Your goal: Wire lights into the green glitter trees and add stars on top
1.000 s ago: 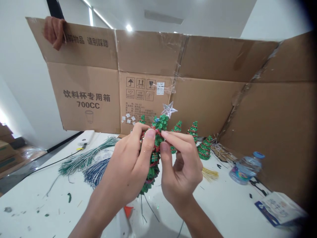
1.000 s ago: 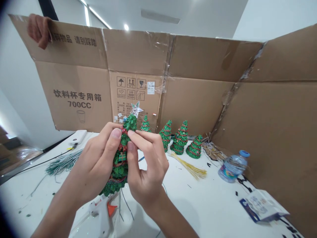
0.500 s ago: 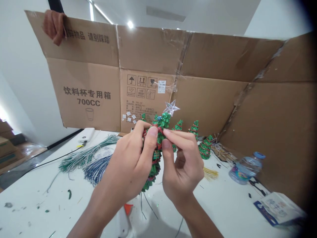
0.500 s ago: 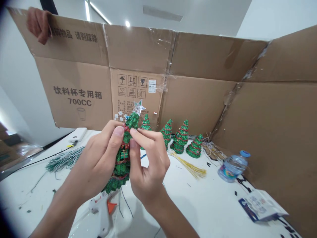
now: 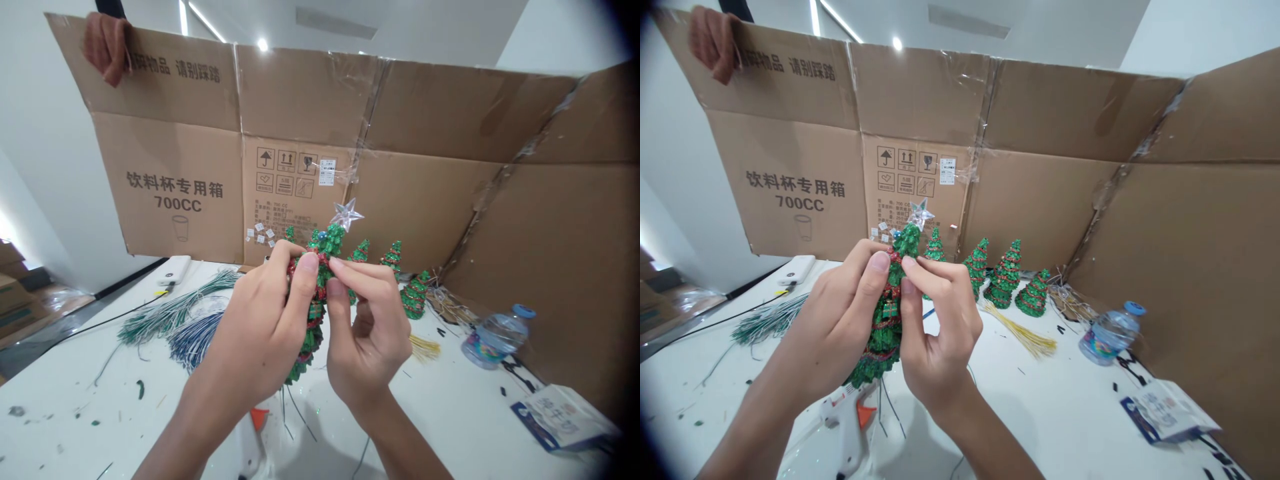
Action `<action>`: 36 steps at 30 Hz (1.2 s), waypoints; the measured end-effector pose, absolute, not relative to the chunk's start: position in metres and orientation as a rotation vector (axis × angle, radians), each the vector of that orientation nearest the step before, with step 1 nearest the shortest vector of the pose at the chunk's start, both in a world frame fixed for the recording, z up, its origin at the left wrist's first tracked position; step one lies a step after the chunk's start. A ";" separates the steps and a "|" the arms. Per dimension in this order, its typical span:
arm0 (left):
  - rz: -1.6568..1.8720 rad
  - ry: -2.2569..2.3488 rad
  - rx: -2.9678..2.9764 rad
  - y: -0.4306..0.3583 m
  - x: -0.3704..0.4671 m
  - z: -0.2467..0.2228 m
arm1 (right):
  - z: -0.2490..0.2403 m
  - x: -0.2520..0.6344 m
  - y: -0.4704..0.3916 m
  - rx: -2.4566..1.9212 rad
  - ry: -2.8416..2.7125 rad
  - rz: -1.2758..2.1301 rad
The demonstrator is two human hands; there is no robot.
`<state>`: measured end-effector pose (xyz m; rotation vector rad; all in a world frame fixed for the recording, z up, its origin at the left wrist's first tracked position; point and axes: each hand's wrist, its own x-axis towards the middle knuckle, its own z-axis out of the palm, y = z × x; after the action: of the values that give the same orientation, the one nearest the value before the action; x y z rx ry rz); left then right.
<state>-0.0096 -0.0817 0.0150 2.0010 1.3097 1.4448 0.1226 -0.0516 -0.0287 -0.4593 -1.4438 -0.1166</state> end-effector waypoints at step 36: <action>1.442 1.325 2.006 -0.082 -0.009 0.015 | -0.028 0.120 -0.051 -0.446 -1.425 -0.140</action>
<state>-0.0093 -0.0823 0.0152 2.0061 1.3251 1.4421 0.1199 -0.0511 -0.0282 -0.4462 -1.4253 -0.1401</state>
